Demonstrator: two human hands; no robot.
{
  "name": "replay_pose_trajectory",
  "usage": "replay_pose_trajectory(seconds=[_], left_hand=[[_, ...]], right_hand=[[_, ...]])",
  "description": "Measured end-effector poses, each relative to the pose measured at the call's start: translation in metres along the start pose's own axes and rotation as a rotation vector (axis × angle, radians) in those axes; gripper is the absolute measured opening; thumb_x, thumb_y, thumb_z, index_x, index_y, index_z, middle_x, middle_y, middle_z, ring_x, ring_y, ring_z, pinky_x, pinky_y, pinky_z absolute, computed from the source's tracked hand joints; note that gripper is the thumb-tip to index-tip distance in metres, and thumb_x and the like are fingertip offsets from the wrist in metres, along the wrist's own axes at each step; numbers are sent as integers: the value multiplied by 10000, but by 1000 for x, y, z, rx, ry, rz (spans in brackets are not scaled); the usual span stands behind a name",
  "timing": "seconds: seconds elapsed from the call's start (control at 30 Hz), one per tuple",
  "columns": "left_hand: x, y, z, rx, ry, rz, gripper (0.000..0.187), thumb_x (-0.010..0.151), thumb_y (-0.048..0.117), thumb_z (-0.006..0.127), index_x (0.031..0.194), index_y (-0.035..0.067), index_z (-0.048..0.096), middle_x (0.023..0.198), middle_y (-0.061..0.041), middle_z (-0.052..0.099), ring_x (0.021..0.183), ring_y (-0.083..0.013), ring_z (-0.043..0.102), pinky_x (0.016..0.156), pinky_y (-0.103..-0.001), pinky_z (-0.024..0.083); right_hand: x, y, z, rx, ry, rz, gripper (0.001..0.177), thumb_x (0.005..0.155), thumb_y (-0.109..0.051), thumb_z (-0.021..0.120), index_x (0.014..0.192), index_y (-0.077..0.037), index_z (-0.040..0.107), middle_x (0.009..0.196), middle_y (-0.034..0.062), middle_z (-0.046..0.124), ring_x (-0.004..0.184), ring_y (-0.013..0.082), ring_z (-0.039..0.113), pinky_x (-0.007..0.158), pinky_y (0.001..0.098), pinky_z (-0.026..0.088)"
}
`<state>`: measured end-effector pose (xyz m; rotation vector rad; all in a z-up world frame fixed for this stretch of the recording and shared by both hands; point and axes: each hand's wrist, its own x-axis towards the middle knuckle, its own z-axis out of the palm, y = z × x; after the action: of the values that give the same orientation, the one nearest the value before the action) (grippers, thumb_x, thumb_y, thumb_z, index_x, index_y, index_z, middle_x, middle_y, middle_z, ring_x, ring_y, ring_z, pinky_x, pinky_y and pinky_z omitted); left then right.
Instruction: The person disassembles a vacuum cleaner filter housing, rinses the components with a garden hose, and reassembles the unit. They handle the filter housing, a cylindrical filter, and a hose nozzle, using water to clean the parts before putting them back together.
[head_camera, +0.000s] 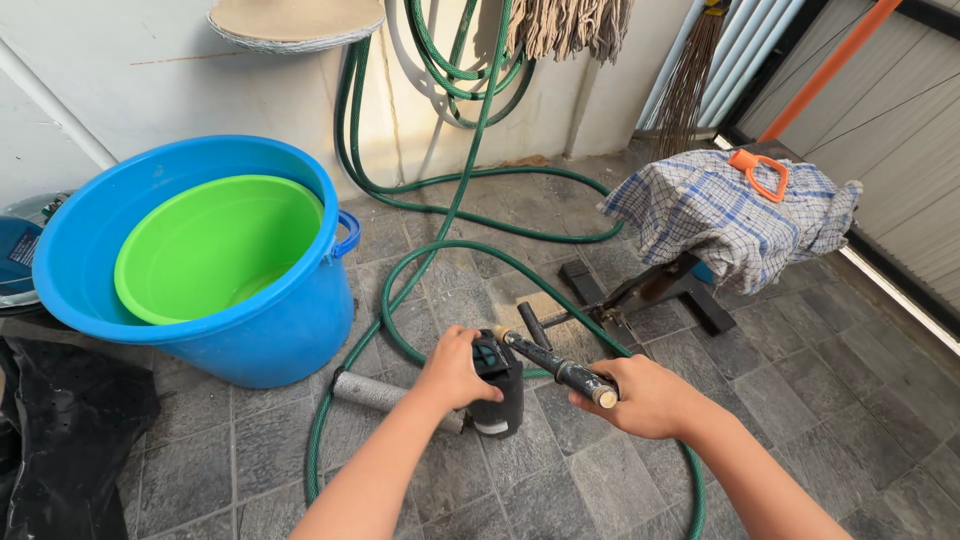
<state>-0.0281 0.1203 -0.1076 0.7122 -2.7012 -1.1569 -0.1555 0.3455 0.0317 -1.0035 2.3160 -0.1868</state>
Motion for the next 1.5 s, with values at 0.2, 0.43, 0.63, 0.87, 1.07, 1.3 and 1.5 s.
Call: replay_pose_trajectory(seconds=[0.2,0.43,0.63,0.87,1.07,1.3,1.5], left_hand=[[9,7,11,98,-14,-5,1012,411,284,1023,1281,6,586,1295,-144,520,1223,-345,571,1030,-407,495],[46,19,29,154,-138,83,700,601,516,943,1071,32,756,1135,-165,623,1144,-360,628,1022,-421,522],[48,53,26,595,-286,134,665,528,385,972,1039,34,730,1187,-181,614,1085,-376,649,897,-450,559],[89,46,24,-571,97,-205,551,722,482,728,1012,14,729,947,-162,738,859,-277,727,820,-410,597],[150,7,71,-1311,35,-602,499,972,480,475,1101,20,620,929,-150,659,789,-289,635,741,-437,576],[198,-33,86,-1175,91,-636,418,976,484,486,1077,96,603,904,-117,640,721,-261,580,602,-405,508],[204,-39,75,-1021,75,-679,491,994,548,522,1109,81,614,903,-129,658,672,-232,576,530,-335,449]], right_hand=[[8,10,-1,1,-66,26,542,849,-600,676,813,-64,747,660,133,711,635,272,689,649,434,522],[15,33,-6,-30,-70,173,651,842,-675,657,812,-33,759,699,133,717,704,270,714,691,436,544],[16,53,-9,90,-55,267,689,845,-672,649,799,11,726,708,176,706,675,334,717,677,492,571],[2,73,-19,224,259,227,654,825,-652,650,786,-7,755,711,182,750,701,350,727,719,481,560],[-10,50,-21,133,240,144,636,807,-635,689,739,-5,744,725,225,723,747,405,714,727,472,557],[13,56,-20,109,188,94,650,819,-637,689,739,5,750,692,234,701,696,387,716,701,460,575],[32,55,-27,62,159,81,674,849,-637,675,697,16,741,643,212,679,642,355,692,677,456,565]])
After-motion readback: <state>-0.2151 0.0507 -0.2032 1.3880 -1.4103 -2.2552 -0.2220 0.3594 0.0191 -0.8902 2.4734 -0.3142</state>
